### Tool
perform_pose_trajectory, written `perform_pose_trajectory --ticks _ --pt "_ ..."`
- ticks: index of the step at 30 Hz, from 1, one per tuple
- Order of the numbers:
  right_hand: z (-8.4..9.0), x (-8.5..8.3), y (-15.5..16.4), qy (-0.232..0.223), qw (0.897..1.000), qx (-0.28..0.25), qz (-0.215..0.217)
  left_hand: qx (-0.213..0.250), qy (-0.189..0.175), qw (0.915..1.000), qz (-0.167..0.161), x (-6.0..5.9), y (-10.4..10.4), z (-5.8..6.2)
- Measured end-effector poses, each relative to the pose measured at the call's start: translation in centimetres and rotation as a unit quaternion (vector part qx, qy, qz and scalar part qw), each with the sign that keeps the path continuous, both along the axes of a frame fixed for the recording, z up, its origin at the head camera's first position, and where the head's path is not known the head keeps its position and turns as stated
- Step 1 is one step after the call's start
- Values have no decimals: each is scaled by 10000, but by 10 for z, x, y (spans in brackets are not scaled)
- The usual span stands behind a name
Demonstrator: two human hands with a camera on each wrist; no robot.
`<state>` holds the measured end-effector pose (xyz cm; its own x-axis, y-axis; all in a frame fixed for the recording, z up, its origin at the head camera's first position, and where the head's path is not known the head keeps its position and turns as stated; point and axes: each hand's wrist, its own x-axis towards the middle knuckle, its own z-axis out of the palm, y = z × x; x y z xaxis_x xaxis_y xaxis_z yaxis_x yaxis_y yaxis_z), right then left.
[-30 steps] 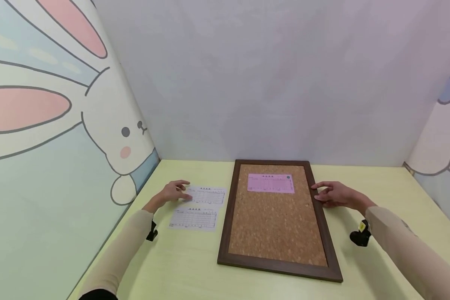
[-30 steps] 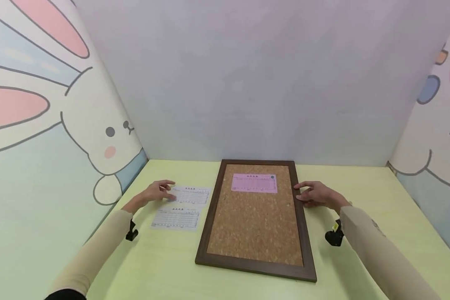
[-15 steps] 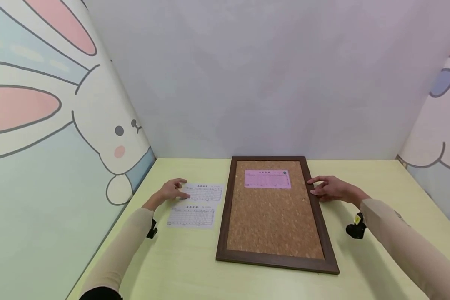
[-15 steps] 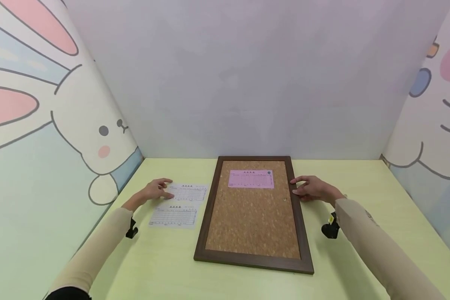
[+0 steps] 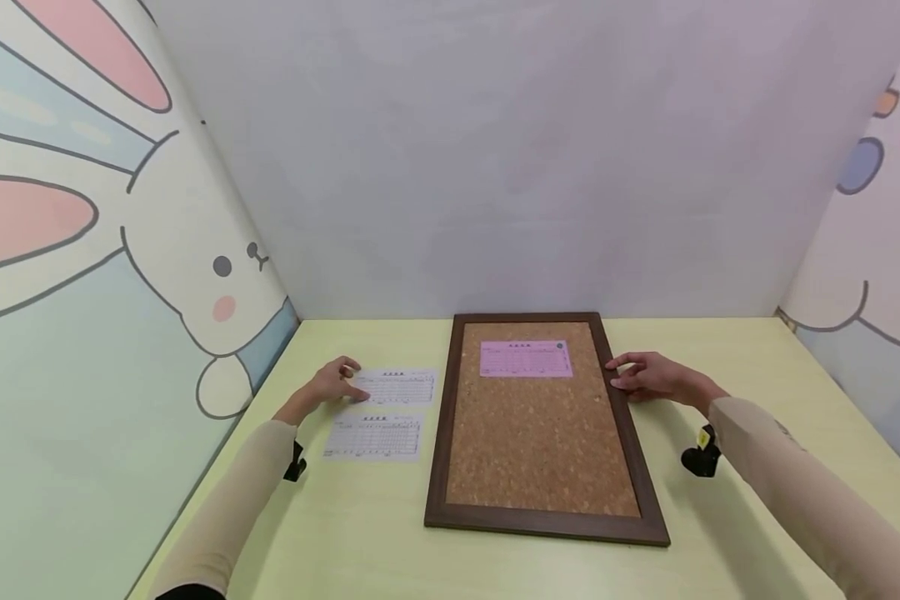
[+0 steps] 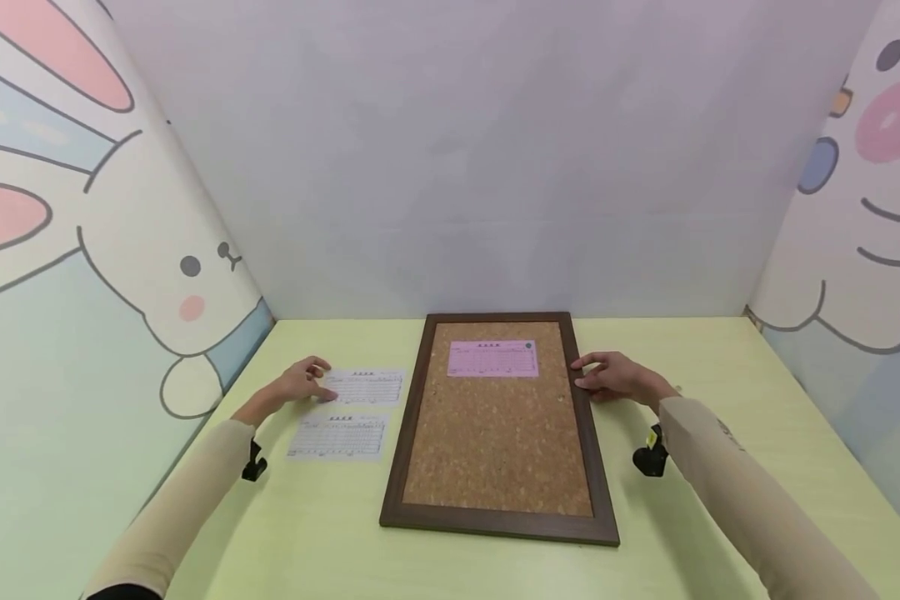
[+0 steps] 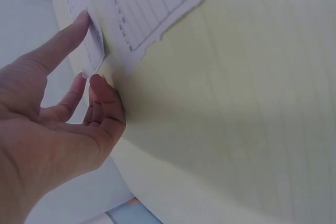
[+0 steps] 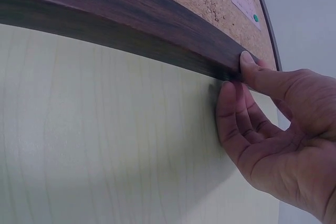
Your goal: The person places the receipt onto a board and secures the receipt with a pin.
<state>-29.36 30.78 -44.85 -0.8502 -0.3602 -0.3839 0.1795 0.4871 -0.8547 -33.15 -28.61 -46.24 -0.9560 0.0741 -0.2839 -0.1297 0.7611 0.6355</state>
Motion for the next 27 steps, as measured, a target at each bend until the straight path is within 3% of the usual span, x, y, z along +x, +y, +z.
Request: perform_pose_trajectory --ticks 17,27 --pt "-1 -3 1 -86 9999 -48 85 30 225 9997 -48 3 -7 7" --pt "9 -1 -4 284 9977 606 82 459 315 9984 52 4 -11 16"
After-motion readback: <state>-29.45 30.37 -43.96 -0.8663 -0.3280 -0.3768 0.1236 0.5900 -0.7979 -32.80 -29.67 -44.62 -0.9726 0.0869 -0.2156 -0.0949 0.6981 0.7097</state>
